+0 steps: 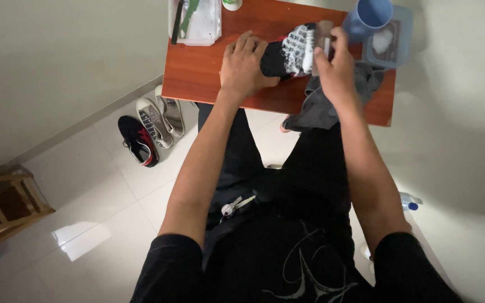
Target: The person scrubs a black sneaker with a brush and cleaning solution, then wipes it with a cloth. The shoe is placed on a wooden table while the person uses a brush and cloth to clean the upper and sole areas.
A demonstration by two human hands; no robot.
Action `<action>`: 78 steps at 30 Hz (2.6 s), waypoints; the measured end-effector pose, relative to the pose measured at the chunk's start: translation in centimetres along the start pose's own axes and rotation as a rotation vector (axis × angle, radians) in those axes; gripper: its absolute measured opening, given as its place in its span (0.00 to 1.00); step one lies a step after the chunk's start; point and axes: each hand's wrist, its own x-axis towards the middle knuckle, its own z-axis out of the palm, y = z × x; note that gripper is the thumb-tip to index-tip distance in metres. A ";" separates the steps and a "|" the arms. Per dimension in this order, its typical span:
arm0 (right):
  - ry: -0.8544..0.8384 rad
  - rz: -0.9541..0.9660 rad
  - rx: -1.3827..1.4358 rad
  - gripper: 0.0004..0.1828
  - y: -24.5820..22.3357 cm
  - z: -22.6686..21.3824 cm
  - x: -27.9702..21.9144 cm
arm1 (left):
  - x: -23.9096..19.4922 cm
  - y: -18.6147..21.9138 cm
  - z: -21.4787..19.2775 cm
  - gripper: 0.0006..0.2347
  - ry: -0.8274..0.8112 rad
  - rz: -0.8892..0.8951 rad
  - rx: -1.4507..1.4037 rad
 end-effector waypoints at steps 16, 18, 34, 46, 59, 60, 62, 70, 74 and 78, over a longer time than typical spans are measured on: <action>-0.251 0.056 -0.313 0.30 -0.2 -0.4 -0.2 | -0.4 0.1 1.1 0.34 0.202 0.051 0.074; -0.218 0.016 -0.349 0.29 0.2 0.0 0.9 | -0.2 0.3 0.3 0.35 0.013 0.008 0.042; -0.265 -0.057 -0.392 0.26 0.4 0.7 -1.7 | -0.7 0.2 1.0 0.34 0.146 0.033 0.101; 0.074 0.295 0.432 0.40 3.1 2.0 -0.4 | -2.1 -0.3 -1.5 0.30 0.308 0.146 -0.042; -0.066 0.048 0.437 0.17 -4.1 8.6 5.6 | -2.8 -4.1 -7.5 0.19 0.303 -0.012 -0.210; -0.128 0.031 0.343 0.21 -5.6 9.1 6.1 | -2.7 -4.6 -8.2 0.18 0.306 -0.065 -0.182; -0.080 0.003 0.310 0.19 -4.9 11.1 7.8 | -2.4 -6.0 -8.1 0.16 0.333 -0.083 -0.151; 0.144 -0.343 -0.097 0.20 -2.5 18.5 13.1 | -2.0 -10.0 -8.2 0.12 0.353 -0.181 -0.115; 0.141 -0.349 -0.095 0.26 -2.7 21.0 14.5 | -2.0 -11.6 -8.1 0.15 0.306 -0.229 -0.090; 0.163 -0.368 -0.210 0.26 -2.2 22.2 15.4 | -1.9 -13.3 -6.9 0.14 0.296 -0.274 -0.081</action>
